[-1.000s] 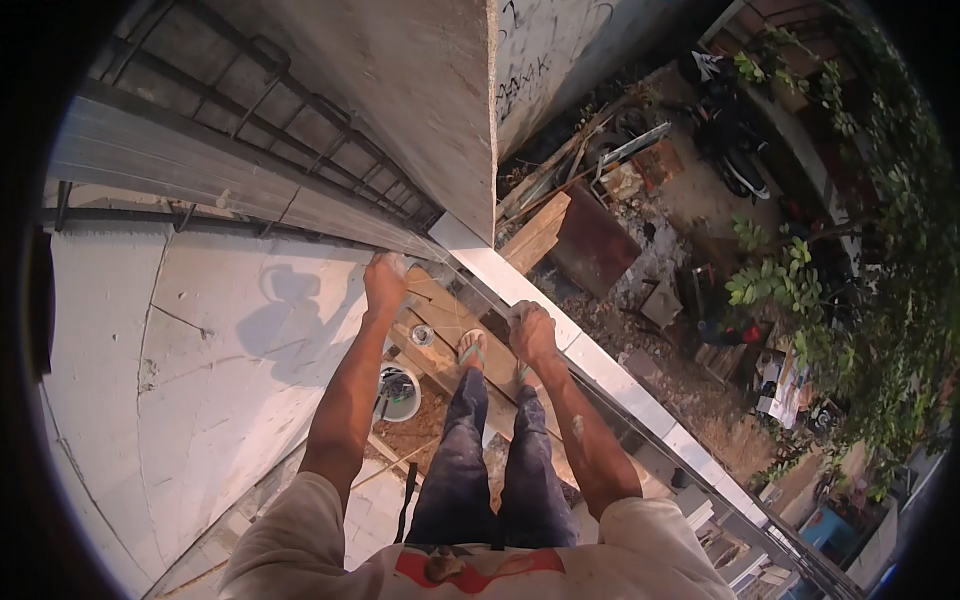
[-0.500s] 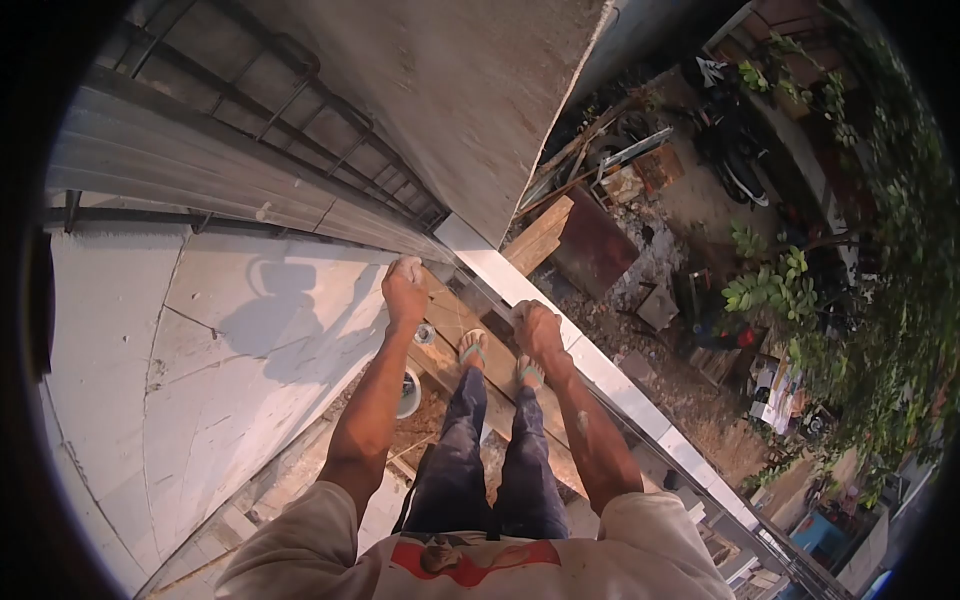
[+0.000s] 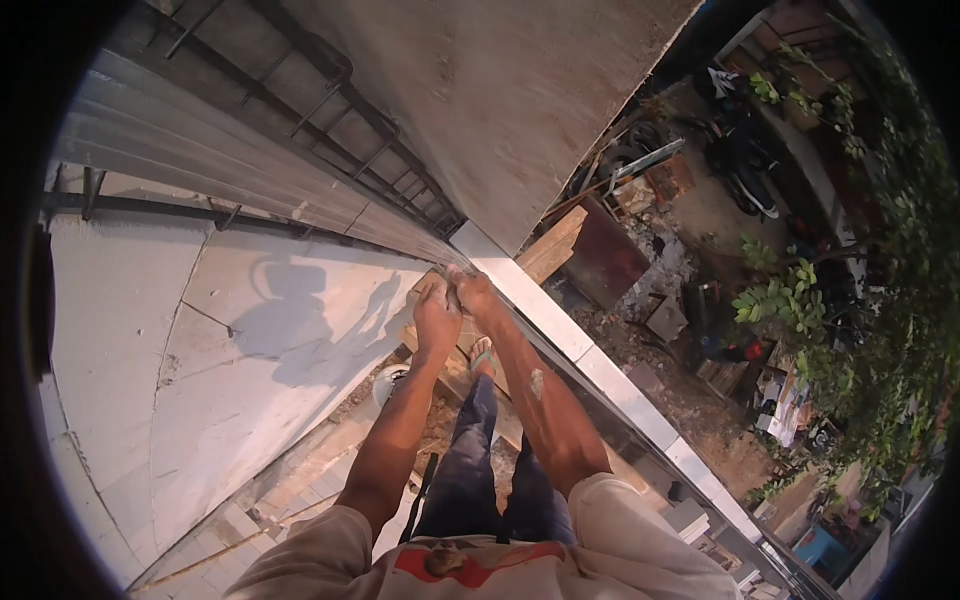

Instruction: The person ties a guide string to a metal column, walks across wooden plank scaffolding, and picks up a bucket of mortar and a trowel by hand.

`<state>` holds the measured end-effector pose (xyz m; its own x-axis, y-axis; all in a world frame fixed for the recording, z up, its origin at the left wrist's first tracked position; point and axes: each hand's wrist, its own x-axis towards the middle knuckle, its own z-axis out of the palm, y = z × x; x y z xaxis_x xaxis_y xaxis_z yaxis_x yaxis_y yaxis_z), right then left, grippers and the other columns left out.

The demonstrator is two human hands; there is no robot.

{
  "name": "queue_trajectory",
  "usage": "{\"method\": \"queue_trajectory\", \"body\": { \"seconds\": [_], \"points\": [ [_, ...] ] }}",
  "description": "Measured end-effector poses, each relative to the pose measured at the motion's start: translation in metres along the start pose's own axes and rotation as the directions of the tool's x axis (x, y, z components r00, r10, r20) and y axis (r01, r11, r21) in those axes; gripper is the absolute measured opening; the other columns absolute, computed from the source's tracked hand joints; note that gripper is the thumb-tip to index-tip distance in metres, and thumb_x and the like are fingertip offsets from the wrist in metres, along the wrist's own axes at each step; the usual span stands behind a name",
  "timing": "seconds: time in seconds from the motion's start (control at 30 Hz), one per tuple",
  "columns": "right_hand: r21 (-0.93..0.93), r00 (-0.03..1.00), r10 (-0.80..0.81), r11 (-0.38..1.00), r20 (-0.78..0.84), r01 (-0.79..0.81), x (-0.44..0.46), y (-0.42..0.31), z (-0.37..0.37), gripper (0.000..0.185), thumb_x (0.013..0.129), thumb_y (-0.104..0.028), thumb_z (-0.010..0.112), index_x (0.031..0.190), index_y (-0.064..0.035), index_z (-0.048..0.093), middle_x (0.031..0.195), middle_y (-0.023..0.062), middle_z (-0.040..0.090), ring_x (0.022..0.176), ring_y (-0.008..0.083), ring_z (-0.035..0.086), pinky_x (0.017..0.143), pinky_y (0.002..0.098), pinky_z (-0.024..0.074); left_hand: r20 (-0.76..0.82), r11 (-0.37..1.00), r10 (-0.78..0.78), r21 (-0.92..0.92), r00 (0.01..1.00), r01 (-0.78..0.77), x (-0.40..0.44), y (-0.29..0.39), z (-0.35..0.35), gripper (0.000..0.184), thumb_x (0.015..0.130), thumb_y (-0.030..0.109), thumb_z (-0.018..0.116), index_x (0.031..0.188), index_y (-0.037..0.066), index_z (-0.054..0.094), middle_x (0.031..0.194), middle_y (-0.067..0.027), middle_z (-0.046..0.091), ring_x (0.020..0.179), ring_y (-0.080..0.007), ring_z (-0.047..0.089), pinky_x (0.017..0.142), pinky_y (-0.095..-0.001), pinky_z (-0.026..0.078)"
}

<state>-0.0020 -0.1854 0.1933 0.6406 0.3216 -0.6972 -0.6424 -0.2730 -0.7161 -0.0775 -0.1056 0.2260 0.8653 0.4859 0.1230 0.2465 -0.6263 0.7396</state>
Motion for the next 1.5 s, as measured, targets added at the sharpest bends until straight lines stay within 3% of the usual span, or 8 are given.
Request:
{"method": "queue_trajectory", "body": {
  "seconds": [0.3,0.67,0.8,0.83,0.9,1.13,1.33,1.5],
  "points": [
    [0.604,0.984,0.166,0.778,0.071,-0.175,-0.014,-0.042,-0.01,0.018,0.098,-0.012,0.051,0.101,0.0006,0.064,0.062,-0.0014,0.04,0.051,0.0141,0.037,0.047,0.0309,0.0326,0.178,0.979,0.047,-0.206,0.983,-0.009,-0.027,0.009,-0.026,0.01,0.087,0.002,0.06,0.093,-0.004,0.064,0.091,-0.0223,0.064,0.083,-0.0396,0.063,0.073,-0.0449,0.051],
    [0.362,0.999,0.048,0.931,0.012,-0.049,0.036,-0.106,-0.019,0.017,0.093,-0.003,0.049,0.096,0.0016,0.065,0.056,-0.0016,0.04,0.044,0.0091,0.032,0.04,0.0274,0.0215,0.304,0.624,-0.519,-0.503,0.799,0.598,0.108,-0.102,-0.01,0.044,0.096,0.032,0.055,0.127,0.002,0.06,0.122,-0.0189,0.062,0.116,-0.025,0.059,0.102,-0.0365,0.044],
    [0.282,0.993,0.109,0.955,-0.045,-0.092,0.045,-0.117,-0.005,0.021,0.099,-0.01,0.048,0.094,0.0003,0.065,0.058,-0.0014,0.042,0.045,0.0089,0.032,0.04,0.0252,0.021,0.667,0.985,0.154,-0.042,0.729,-0.169,0.15,-0.069,-0.04,0.042,0.097,0.023,0.056,0.133,0.003,0.056,0.129,-0.0178,0.061,0.119,-0.0244,0.057,0.105,-0.0348,0.044],
    [0.286,0.993,0.105,0.954,-0.048,-0.087,0.047,-0.116,-0.004,0.021,0.099,-0.01,0.048,0.094,0.0003,0.065,0.058,-0.0014,0.042,0.045,0.0089,0.032,0.04,0.0252,0.021,0.71,0.934,0.043,-0.279,0.703,0.224,0.156,-0.093,-0.02,0.034,0.097,0.02,0.057,0.126,0.003,0.06,0.122,-0.0154,0.064,0.111,-0.0236,0.061,0.098,-0.0351,0.049],
    [0.402,0.998,0.065,0.914,0.001,-0.06,0.048,-0.114,-0.004,0.021,0.1,-0.012,0.048,0.094,-0.0006,0.066,0.058,0.0,0.043,0.045,0.0093,0.031,0.041,0.0258,0.0213,0.885,0.205,-0.02,-0.453,0.466,0.868,0.17,-0.09,-0.006,0.023,0.095,0.015,0.061,0.113,0.001,0.064,0.107,-0.0134,0.068,0.094,-0.0233,0.065,0.085,-0.0353,0.055],
    [0.607,0.985,0.125,0.777,0.117,-0.17,0.032,-0.102,-0.016,0.016,0.099,-0.013,0.054,0.091,-0.0033,0.065,0.056,-0.0016,0.041,0.044,0.0106,0.027,0.042,0.0278,0.022,0.841,0.305,-0.143,-0.464,0.521,0.832,0.162,-0.116,0.017,0.027,0.096,0.024,0.062,0.113,0.004,0.063,0.107,-0.0143,0.068,0.098,-0.0273,0.066,0.086,-0.0379,0.053],
    [0.435,0.99,0.112,0.89,0.088,-0.139,-0.007,-0.058,-0.021,0.014,0.099,-0.014,0.06,0.096,-0.0009,0.065,0.058,-0.0024,0.043,0.046,0.01,0.034,0.043,0.0283,0.0274,0.737,-0.363,-0.465,-0.664,0.491,0.653,0.118,-0.086,-0.028,0.039,0.097,0.033,0.056,0.128,0.009,0.059,0.128,-0.0133,0.062,0.124,-0.028,0.055,0.1,-0.0569,0.041],
    [0.367,0.993,-0.019,0.928,-0.119,0.062,-0.028,-0.015,-0.01,0.012,0.099,-0.012,0.058,0.101,-0.0003,0.06,0.067,0.003,0.057,0.05,0.0109,0.047,0.046,0.0275,0.0377,0.683,-0.325,-0.404,-0.729,0.608,0.603,0.037,-0.14,-0.06,0.02,0.093,0.033,0.058,0.082,0.016,0.055,0.085,-0.0004,0.06,0.107,-0.0225,0.055,0.098,-0.0421,0.036]
  ]
}}
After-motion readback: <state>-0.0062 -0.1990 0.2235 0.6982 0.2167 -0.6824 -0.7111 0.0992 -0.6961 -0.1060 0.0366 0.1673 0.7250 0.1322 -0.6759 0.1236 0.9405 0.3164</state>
